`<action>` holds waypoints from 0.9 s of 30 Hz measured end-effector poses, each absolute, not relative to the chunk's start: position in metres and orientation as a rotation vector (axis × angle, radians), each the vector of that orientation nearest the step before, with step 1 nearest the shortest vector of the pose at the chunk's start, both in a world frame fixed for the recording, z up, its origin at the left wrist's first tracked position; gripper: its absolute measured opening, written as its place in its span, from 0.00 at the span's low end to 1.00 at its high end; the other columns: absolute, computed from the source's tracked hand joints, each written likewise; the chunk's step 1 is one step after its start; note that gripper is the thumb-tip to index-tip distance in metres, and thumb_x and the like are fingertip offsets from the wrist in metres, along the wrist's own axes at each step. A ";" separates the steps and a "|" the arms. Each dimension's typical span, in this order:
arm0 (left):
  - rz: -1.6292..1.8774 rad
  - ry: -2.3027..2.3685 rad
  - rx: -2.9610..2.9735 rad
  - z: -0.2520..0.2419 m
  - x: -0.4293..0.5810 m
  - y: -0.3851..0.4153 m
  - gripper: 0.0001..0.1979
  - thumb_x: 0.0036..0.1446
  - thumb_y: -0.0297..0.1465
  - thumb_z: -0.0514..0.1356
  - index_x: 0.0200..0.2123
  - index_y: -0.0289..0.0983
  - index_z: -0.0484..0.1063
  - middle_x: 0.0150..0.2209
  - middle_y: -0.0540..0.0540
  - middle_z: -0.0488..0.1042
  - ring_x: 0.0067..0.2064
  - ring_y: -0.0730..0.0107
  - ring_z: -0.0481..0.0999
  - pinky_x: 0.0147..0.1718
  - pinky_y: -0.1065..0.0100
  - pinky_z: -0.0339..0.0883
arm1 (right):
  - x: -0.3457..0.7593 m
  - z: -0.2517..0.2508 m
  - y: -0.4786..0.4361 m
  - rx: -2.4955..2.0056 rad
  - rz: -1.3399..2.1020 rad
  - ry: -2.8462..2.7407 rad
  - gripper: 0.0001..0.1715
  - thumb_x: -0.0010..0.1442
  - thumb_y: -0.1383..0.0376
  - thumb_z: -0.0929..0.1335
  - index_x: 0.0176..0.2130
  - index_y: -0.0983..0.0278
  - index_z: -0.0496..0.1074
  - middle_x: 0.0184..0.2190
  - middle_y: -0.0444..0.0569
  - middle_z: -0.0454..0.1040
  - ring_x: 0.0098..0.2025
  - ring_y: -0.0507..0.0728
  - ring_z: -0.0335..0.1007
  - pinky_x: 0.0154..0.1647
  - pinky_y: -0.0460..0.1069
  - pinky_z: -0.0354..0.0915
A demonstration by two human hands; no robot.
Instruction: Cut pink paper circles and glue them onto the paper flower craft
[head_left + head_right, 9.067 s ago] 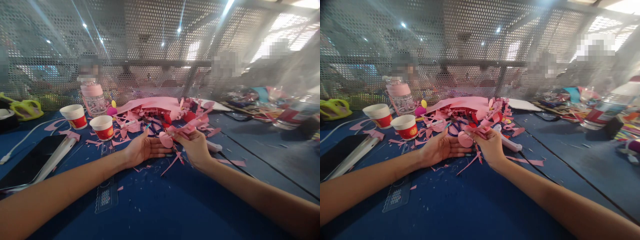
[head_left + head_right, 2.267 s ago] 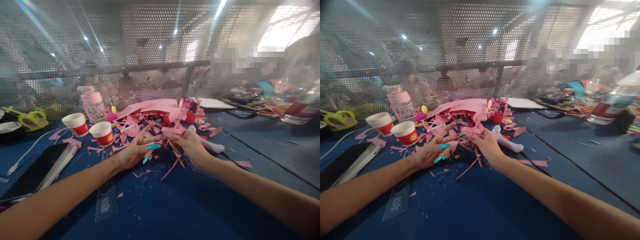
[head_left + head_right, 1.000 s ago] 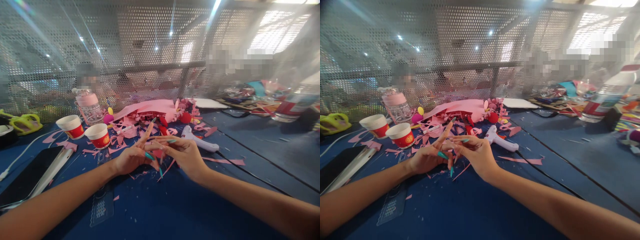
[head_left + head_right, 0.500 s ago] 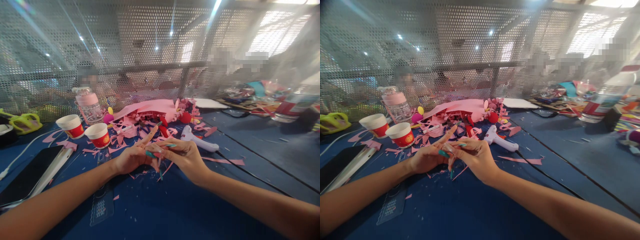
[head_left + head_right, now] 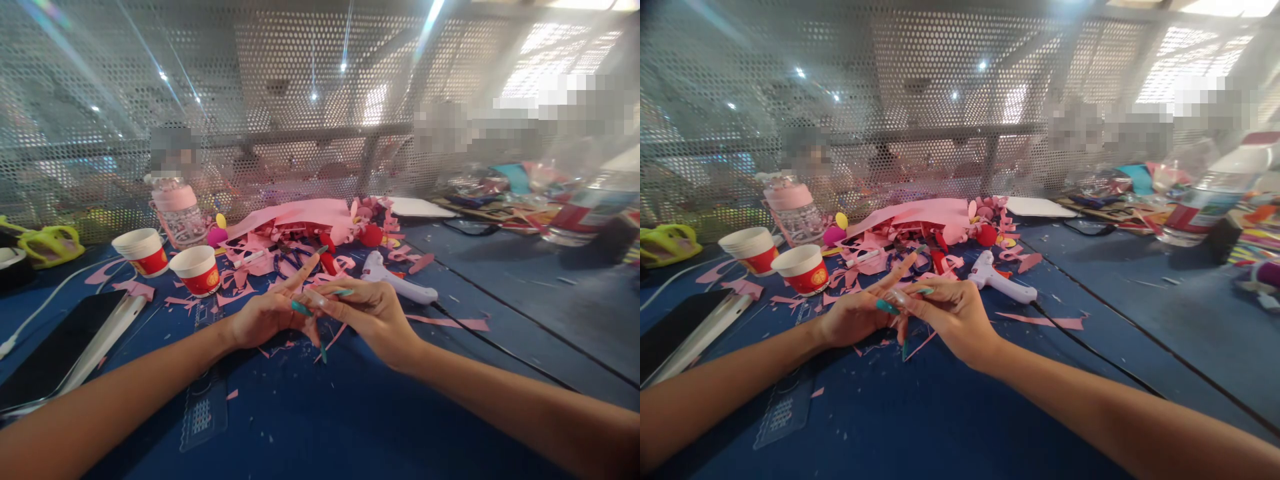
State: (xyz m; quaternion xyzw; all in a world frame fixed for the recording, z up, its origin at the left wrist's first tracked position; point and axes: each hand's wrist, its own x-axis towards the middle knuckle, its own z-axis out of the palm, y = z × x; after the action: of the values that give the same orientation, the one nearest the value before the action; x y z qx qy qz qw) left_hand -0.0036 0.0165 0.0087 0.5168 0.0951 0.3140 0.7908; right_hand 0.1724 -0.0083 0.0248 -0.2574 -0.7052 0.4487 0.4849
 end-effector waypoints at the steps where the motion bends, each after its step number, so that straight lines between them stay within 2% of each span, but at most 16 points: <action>1: 0.672 0.198 1.113 0.009 -0.003 0.016 0.41 0.47 0.25 0.54 0.63 0.48 0.42 0.34 0.50 0.76 0.31 0.66 0.77 0.35 0.63 0.68 | 0.173 0.025 -0.008 -0.633 1.080 -1.710 0.09 0.56 0.65 0.67 0.34 0.57 0.78 0.27 0.45 0.77 0.32 0.54 0.73 0.35 0.50 0.70; 5: 0.667 0.181 1.112 0.008 -0.003 0.017 0.42 0.47 0.24 0.53 0.63 0.48 0.40 0.34 0.50 0.76 0.32 0.66 0.77 0.34 0.63 0.68 | 0.172 0.026 -0.009 -0.632 1.060 -1.712 0.09 0.56 0.66 0.68 0.35 0.57 0.78 0.30 0.45 0.77 0.33 0.53 0.74 0.35 0.48 0.70; 11: 0.662 0.161 1.132 0.005 -0.004 0.019 0.42 0.48 0.24 0.52 0.64 0.45 0.37 0.35 0.49 0.76 0.33 0.65 0.77 0.36 0.62 0.67 | 0.173 0.025 -0.007 -0.579 1.071 -1.754 0.09 0.57 0.65 0.67 0.32 0.62 0.78 0.25 0.46 0.76 0.29 0.53 0.73 0.34 0.49 0.70; 14: 0.660 0.139 1.139 0.004 -0.005 0.019 0.41 0.49 0.24 0.51 0.64 0.44 0.37 0.35 0.48 0.76 0.33 0.64 0.77 0.37 0.62 0.66 | 0.173 0.024 -0.007 -0.545 1.096 -1.745 0.09 0.57 0.66 0.67 0.32 0.63 0.78 0.25 0.46 0.76 0.27 0.52 0.72 0.33 0.49 0.70; 21: 0.658 0.145 1.140 0.005 -0.004 0.019 0.38 0.50 0.23 0.51 0.64 0.45 0.41 0.35 0.48 0.75 0.33 0.65 0.77 0.37 0.62 0.67 | 0.171 0.028 -0.008 -0.466 1.153 -1.720 0.12 0.57 0.71 0.66 0.38 0.61 0.78 0.25 0.45 0.74 0.24 0.50 0.71 0.27 0.48 0.71; 27: 0.657 0.187 1.141 0.008 -0.004 0.017 0.41 0.47 0.22 0.51 0.64 0.46 0.41 0.36 0.48 0.76 0.32 0.64 0.77 0.37 0.61 0.66 | 0.172 0.028 -0.010 -0.495 1.081 -1.723 0.13 0.56 0.73 0.67 0.37 0.59 0.78 0.28 0.45 0.74 0.27 0.51 0.73 0.29 0.46 0.72</action>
State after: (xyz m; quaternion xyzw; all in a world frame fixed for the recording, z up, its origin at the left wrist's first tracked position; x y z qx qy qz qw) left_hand -0.0042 0.0166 0.0080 0.5293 0.0868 0.3049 0.7870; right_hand 0.1715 -0.0099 0.0277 -0.2049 -0.7125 0.4472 0.5004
